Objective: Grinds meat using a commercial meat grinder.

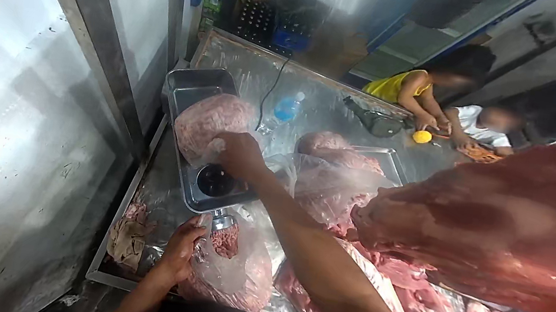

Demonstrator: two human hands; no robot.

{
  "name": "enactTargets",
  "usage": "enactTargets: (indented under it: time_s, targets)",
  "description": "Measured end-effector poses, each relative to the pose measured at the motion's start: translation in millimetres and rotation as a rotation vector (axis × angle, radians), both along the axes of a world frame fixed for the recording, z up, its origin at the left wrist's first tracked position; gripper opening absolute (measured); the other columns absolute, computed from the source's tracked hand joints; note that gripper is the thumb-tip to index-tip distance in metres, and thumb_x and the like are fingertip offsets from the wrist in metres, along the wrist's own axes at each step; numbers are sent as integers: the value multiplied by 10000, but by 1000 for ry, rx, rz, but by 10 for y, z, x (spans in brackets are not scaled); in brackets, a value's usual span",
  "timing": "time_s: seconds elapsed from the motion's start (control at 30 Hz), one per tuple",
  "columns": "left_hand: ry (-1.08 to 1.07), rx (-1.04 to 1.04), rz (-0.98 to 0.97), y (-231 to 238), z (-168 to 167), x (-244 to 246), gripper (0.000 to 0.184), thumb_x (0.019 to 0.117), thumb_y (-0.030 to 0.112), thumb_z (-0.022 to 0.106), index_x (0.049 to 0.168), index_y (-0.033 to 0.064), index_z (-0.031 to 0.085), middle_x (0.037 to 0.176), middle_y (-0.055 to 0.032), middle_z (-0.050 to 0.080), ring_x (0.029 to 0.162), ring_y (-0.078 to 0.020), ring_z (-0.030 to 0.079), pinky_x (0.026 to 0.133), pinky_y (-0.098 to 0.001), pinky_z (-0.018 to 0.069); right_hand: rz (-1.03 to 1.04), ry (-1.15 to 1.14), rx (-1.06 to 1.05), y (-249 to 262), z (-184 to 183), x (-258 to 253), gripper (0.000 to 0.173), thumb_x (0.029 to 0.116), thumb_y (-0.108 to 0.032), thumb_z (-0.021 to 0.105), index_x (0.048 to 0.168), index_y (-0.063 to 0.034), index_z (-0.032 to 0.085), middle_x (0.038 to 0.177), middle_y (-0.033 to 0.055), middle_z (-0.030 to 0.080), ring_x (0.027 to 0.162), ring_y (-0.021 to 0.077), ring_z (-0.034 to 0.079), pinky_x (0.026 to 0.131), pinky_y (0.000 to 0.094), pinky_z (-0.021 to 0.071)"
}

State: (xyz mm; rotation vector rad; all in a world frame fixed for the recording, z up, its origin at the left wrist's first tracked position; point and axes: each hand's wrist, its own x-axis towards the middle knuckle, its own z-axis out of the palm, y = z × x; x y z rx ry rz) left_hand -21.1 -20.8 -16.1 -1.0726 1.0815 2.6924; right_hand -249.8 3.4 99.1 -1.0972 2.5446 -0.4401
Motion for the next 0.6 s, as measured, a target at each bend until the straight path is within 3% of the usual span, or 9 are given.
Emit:
enactTargets:
  time_s: [0.17,0.23,0.33,0.47,0.53,0.6]
  targets:
    - [3,30,78,-68,-35,37,300,1020,64,487,1299,63,597,980,-101,687,798,-175,678,682,-342,591,246,10,94,-222,368,189,192,966,-290,651,1064,-135,708,933,126,712,923,342,696,751,597,543]
    - [-26,35,138,-95,-25,51,262,1017,62,500,1261,69,596,865,-70,645,682,-146,628,602,-306,560,214,10,22,-312,444,110,267,948,-309,675,1148,-140,726,988,148,732,968,368,704,795,635,548]
    - [10,-15,140,-168,-3,104,297,1014,60,500,1299,31,584,956,-86,673,773,-149,657,683,-311,579,176,30,-144,-426,445,-147,278,926,-294,700,1153,-137,727,1010,136,736,976,345,707,826,633,554]
    - [107,-81,12,-250,86,177,447,1014,85,482,1454,7,478,1246,-128,655,1069,-192,667,908,-380,579,175,97,-245,-401,476,-270,333,917,-270,714,1228,-152,723,1131,107,738,1080,300,695,936,591,544]
    - [216,-46,8,-300,102,179,519,981,115,494,1482,-2,427,1245,-136,663,1053,-220,683,877,-412,594,126,164,-346,-334,459,-308,358,892,-256,745,1220,-115,733,1144,116,743,1080,300,702,944,581,548]
    - [347,-11,0,-346,133,174,493,968,168,540,1418,-17,460,1227,-164,679,985,-265,710,830,-445,608,65,225,-437,-261,492,-379,371,865,-243,778,1199,-84,742,1128,121,751,1047,297,717,918,572,564]
